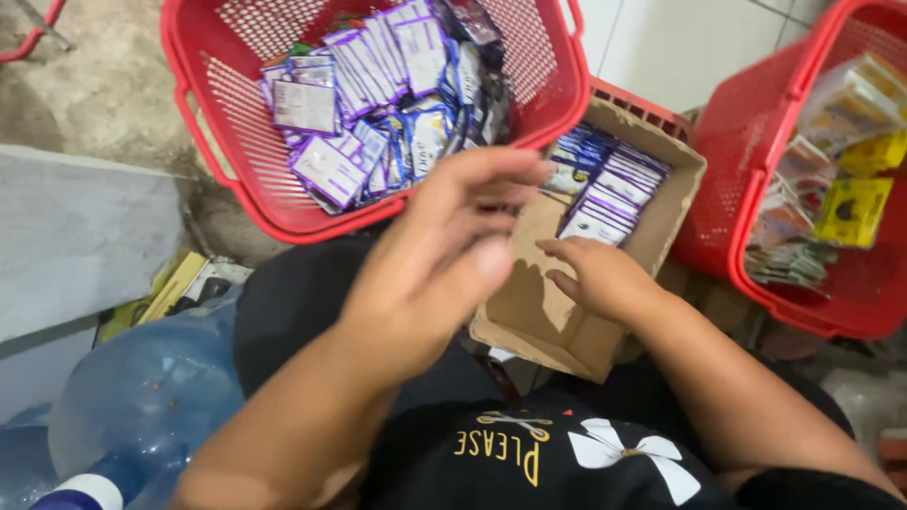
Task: The person sorts small packets of Dove soap from a red basket into a cardboard box. They pick up stacks of blue and purple packets, separate them, and place them into the box.
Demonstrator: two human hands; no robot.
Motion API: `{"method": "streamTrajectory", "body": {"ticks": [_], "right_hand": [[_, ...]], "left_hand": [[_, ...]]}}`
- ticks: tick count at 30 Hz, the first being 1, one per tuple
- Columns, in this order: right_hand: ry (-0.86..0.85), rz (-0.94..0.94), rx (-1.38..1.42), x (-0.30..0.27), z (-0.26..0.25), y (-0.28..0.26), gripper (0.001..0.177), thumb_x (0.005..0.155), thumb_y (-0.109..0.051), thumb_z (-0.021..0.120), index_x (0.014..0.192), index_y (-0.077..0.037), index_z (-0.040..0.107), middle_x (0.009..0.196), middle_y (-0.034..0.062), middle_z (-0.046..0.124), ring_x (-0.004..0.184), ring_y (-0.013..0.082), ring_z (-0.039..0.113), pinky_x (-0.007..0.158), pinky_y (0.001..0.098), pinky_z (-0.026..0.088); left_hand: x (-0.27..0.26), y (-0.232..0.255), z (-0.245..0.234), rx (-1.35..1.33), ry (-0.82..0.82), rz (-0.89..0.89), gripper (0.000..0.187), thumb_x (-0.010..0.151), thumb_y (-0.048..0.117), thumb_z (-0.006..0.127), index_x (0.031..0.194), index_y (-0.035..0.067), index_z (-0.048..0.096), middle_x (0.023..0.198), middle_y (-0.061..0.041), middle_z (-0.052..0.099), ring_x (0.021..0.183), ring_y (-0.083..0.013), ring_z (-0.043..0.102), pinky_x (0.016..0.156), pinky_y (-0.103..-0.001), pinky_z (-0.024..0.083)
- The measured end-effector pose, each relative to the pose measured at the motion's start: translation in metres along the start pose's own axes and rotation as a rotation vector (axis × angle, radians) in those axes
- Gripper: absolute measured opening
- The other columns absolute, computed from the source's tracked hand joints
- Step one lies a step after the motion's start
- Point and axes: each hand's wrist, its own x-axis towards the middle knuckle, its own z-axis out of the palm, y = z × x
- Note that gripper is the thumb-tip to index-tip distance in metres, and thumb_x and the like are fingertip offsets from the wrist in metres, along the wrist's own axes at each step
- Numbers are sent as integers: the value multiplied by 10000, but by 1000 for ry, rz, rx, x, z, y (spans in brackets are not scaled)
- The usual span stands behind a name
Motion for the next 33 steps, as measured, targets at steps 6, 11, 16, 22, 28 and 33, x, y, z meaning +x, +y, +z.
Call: {"method": "streamTrajectory", "body": {"ticks": [6,11,16,22,28,33], "right_hand": [[269,-77,180,29,-53,-46,291,884,-87,705,1174,-108,713,1083,106,764,948,248,765,849,323,594],[168,-197,-100,109,-98,-79,394,863,-141,773,1245,-115,681,1148,127,711,1071,320,685,919,393,548],[-85,-486,-552,215,-88,-78,665,779,-127,703,1426,-161,555,1390,111,593,1284,321,562,1026,468,453],[-106,-841,-870,284,-28,-56,760,763,-192,618,1500,-193,436,1392,103,582,1273,275,560,1047,510,401],[-493,-500,-901,300,-10,-56,559,861,-189,648,1400,-146,506,1271,136,627,1196,323,608,1009,450,464],[-671,-396,-868,299,-18,-66,355,977,-164,586,1329,-208,571,1063,134,716,1083,352,671,906,472,528]], "left_hand": [[8,-10,-50,1107,-60,-153,755,899,409,664,1455,-37,415,1562,-280,381,1445,-471,339,1159,-590,256],[2,-43,-69,1148,-226,-305,822,914,487,618,1447,-89,373,1588,-336,290,1482,-478,259,1160,-612,165],[5,-44,-81,1067,-328,-404,824,925,503,593,1422,-116,374,1560,-347,331,1468,-481,299,1157,-558,201],[5,-48,-91,956,-415,-389,828,925,513,597,1402,-125,372,1564,-398,263,1472,-529,240,1170,-600,188],[-1,-61,-97,896,-452,-394,861,951,539,562,1438,-135,336,1574,-402,231,1487,-536,201,1178,-607,164],[-3,-62,-97,913,-389,-298,864,968,556,555,1454,-129,353,1532,-414,250,1453,-530,225,1149,-592,169]]}}
